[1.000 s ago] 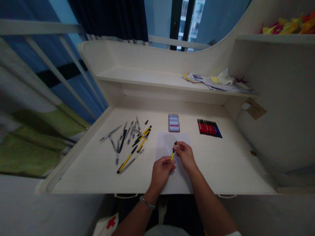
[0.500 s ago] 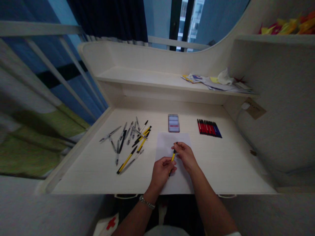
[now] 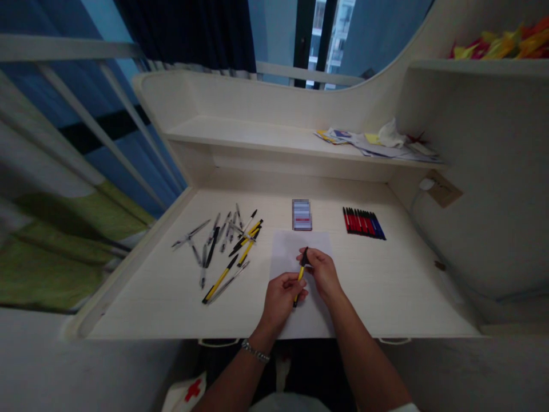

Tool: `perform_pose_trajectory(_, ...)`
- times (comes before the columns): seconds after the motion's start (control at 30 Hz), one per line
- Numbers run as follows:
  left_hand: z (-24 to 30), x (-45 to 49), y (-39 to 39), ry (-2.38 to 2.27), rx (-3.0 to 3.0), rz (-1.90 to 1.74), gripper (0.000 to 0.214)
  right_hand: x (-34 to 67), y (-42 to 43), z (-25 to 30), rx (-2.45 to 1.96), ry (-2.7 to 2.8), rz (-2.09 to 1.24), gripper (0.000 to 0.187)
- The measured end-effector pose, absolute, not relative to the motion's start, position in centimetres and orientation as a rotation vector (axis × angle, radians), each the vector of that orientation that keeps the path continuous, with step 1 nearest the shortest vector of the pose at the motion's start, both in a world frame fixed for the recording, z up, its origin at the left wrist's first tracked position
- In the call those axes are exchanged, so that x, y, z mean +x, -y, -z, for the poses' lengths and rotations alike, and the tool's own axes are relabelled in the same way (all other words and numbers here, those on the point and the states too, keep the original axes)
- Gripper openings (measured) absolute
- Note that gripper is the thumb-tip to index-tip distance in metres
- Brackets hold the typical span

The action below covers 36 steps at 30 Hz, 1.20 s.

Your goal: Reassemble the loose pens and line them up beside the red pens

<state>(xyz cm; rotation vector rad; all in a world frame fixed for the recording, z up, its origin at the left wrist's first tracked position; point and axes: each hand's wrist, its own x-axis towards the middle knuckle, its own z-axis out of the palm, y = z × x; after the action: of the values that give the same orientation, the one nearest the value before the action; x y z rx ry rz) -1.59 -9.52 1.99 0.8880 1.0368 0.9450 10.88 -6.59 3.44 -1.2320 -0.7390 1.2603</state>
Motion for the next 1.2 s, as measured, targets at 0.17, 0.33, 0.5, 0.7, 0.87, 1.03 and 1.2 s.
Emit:
perform_pose_trajectory(0.17, -1.99, -1.63, 9.65, -1.025, 0.882, -0.948, 0.034, 10.85, 6.45, -3.29, -1.287, 0.715, -1.215, 0.036)
perform_pose_trajectory(0.33, -2.06, -1.68, 9.72, -1.022, 0.879, -0.936, 0.036, 10.69, 6.35, -3.28, -1.23, 0.706, -1.266, 0.041)
perform_pose_trajectory(0.5, -2.16, -1.66, 9.69, -1.015, 0.882, -0.943, 0.033, 10.74, 6.31, -3.19, -1.218, 0.692, -1.305, 0.04)
perform_pose_trajectory(0.7, -2.33, -1.72, 9.7, -1.022, 0.879, -0.932, 0.034, 10.79, 6.37, -3.09, -1.282, 0.709, -1.224, 0.035)
perform_pose_trajectory(0.87, -2.42, -1.72, 9.75, -1.011, 0.867, -0.925, 0.035, 10.71, 6.41, -3.15, -1.197, 0.694, -1.338, 0.042)
perform_pose_trajectory(1.03, -2.38, -1.68, 9.56, -1.007, 0.872, -0.929, 0.036, 10.85, 6.33, -3.1, -1.297, 0.695, -1.234, 0.035)
perform_pose_trajectory(1.2, -2.33, -1.69, 9.49, -1.02, 0.866, -0.925, 0.036, 10.77, 6.24, -2.92, -1.2, 0.675, -1.31, 0.039)
